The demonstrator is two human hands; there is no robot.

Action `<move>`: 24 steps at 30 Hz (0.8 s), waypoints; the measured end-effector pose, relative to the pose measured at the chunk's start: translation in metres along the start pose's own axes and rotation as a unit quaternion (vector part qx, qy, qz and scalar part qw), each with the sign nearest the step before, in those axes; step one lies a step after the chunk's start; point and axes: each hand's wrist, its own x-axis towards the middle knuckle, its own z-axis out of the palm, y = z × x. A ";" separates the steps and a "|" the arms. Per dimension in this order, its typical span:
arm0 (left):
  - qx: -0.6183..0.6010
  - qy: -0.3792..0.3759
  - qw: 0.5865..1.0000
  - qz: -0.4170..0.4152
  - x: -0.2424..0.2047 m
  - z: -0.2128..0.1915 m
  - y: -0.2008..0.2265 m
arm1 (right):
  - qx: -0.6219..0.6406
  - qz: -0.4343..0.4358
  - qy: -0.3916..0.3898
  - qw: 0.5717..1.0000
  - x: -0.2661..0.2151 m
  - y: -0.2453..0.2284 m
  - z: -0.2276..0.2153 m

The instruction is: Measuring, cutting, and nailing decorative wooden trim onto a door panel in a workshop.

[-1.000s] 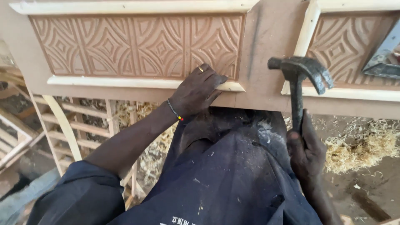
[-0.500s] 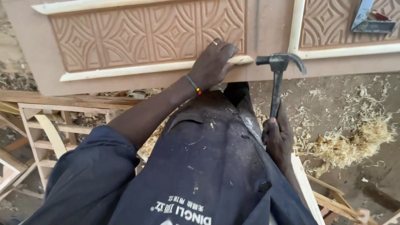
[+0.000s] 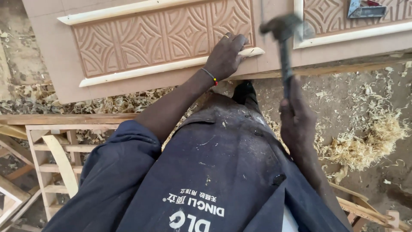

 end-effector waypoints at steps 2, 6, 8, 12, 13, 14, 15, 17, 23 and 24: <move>-0.001 0.002 1.000 0.000 0.000 0.001 -0.001 | 0.053 -0.040 0.039 0.997 0.001 -0.014 -0.008; 0.002 -0.002 1.000 -0.004 0.002 0.002 -0.002 | 0.038 -0.190 0.159 0.968 -0.007 0.022 0.019; 0.000 -0.006 1.000 -0.010 0.004 0.001 0.002 | 0.001 -0.121 0.101 0.987 -0.008 0.044 0.038; -0.003 -0.002 0.999 -0.040 -0.002 0.004 0.005 | -0.045 0.020 -0.029 0.998 0.005 0.026 0.037; 0.001 0.001 1.000 -0.026 0.000 0.007 0.003 | -0.021 0.041 -0.004 0.999 0.008 0.013 0.030; 0.002 -0.001 1.000 -0.023 0.002 0.002 0.001 | -0.020 0.042 -0.002 0.999 0.009 0.007 0.023; 0.000 -0.007 1.000 -0.021 0.001 0.002 0.001 | -0.008 -0.048 0.074 0.996 0.007 0.003 0.015; -0.004 -0.014 1.000 -0.019 -0.001 0.001 0.000 | 0.003 -0.137 0.147 0.980 0.002 0.003 0.011; 0.005 -0.008 0.999 -0.032 0.001 -0.004 0.006 | -0.097 -0.005 -0.046 0.994 -0.002 0.032 0.043; 0.000 -0.005 1.000 -0.030 0.001 -0.004 0.006 | -0.073 -0.003 -0.024 0.997 0.001 0.031 0.044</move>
